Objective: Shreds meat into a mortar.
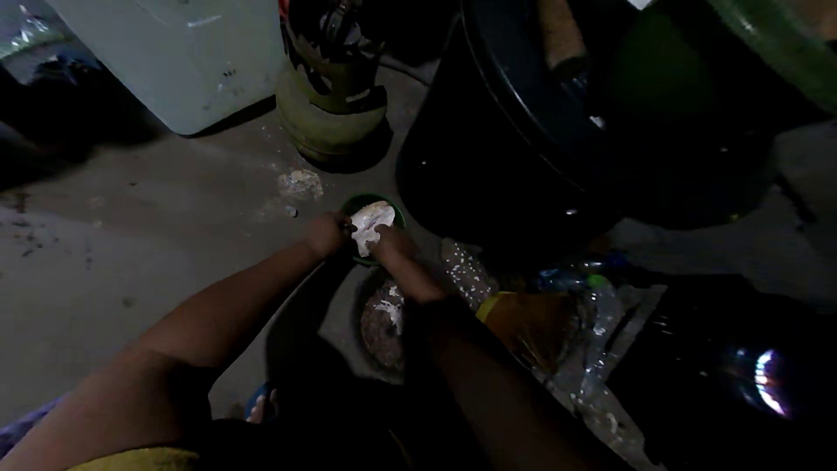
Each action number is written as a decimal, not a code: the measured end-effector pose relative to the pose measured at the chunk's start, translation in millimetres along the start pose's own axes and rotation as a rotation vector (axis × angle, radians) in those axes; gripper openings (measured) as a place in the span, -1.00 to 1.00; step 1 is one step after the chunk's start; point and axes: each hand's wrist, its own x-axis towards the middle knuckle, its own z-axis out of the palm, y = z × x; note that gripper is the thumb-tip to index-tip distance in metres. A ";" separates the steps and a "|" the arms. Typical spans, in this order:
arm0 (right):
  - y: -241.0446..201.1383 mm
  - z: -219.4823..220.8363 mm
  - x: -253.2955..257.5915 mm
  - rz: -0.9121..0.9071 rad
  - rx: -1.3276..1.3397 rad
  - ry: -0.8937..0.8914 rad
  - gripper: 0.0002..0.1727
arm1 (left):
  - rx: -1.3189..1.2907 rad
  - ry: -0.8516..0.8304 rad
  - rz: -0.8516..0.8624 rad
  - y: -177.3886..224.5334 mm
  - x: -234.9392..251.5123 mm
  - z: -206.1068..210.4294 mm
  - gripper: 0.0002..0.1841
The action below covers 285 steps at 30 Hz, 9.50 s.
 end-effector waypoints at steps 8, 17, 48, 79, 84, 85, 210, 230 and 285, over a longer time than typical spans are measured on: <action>2.5 14.0 -0.2 -0.065 -0.041 -0.061 -0.57 | 0.409 -0.027 0.396 3.0 27.3 11.9 -0.60; 26.1 7.2 1.1 -0.213 -0.060 -0.121 -0.57 | 0.662 -0.067 0.503 -10.7 65.4 46.8 -0.74; 115.1 10.7 -138.2 -0.144 0.804 -0.067 -0.49 | -0.311 -0.506 -0.005 64.2 -61.3 87.9 -0.69; 121.2 13.5 -156.5 0.055 0.881 -0.203 -0.49 | -0.470 -0.441 -0.213 78.9 -69.0 94.9 -0.66; 117.1 17.3 -152.1 0.111 0.819 -0.073 -0.61 | -0.435 -0.512 -0.086 79.7 -68.2 93.5 -0.68; 115.6 17.4 -151.9 0.118 0.816 -0.064 -0.61 | -0.347 -0.511 -0.042 80.3 -69.1 93.0 -0.70; 123.8 18.0 -159.3 -0.053 0.860 -0.039 -0.50 | -0.313 -0.472 0.007 82.0 -72.3 92.0 -0.74; 127.5 12.5 -156.4 -0.006 0.947 -0.108 -0.57 | -0.271 -0.448 0.028 89.6 -79.5 86.3 -0.74; 147.5 5.1 -161.8 0.284 1.017 -0.087 -0.58 | -0.506 -0.433 -0.101 89.9 -77.4 84.2 -0.76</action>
